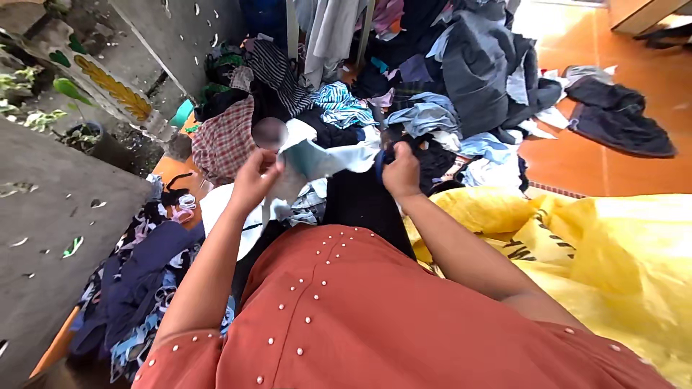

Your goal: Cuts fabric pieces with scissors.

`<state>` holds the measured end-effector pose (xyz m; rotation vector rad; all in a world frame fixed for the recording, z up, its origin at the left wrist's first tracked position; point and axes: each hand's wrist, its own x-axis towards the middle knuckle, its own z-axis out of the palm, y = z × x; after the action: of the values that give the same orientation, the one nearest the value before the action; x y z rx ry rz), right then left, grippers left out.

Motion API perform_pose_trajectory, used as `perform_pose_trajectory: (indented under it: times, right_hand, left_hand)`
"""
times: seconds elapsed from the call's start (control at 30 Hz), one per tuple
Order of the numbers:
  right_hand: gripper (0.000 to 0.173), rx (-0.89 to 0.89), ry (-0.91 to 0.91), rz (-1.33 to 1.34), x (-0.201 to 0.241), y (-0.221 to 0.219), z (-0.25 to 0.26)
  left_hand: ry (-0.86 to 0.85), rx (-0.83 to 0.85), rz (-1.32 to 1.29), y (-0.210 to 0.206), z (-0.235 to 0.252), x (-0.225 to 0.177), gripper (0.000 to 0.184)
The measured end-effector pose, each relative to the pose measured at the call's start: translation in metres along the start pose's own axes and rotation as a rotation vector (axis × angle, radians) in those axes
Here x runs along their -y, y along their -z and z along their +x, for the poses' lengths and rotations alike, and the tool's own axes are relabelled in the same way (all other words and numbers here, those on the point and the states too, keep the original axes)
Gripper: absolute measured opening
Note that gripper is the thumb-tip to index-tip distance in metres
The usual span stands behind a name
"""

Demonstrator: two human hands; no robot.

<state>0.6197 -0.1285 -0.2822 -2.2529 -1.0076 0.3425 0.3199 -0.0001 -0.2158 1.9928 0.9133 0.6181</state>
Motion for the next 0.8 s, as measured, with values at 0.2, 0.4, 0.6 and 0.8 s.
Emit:
perform_pose_trajectory:
  times: [0.2,0.4,0.6,0.8]
  right_hand:
    - [0.038,-0.373,0.127,0.127,-0.005,0.034,0.023]
    - [0.038,-0.391,0.188,0.156,0.024,0.048,0.033]
    - [0.041,-0.457,0.375,0.168,0.065,0.098,0.030]
    - [0.034,-0.674,0.467,0.299,0.085,0.180,0.024]
  left_hand:
    - [0.067,0.066,0.671,0.002,-0.112,0.066,0.096]
    - [0.391,-0.328,0.541,0.035,-0.125,0.043,0.028]
    - [0.121,-0.782,0.393,0.113,-0.087,-0.028,0.027]
    - [-0.313,-0.875,0.546,0.161,-0.081,-0.113,0.031]
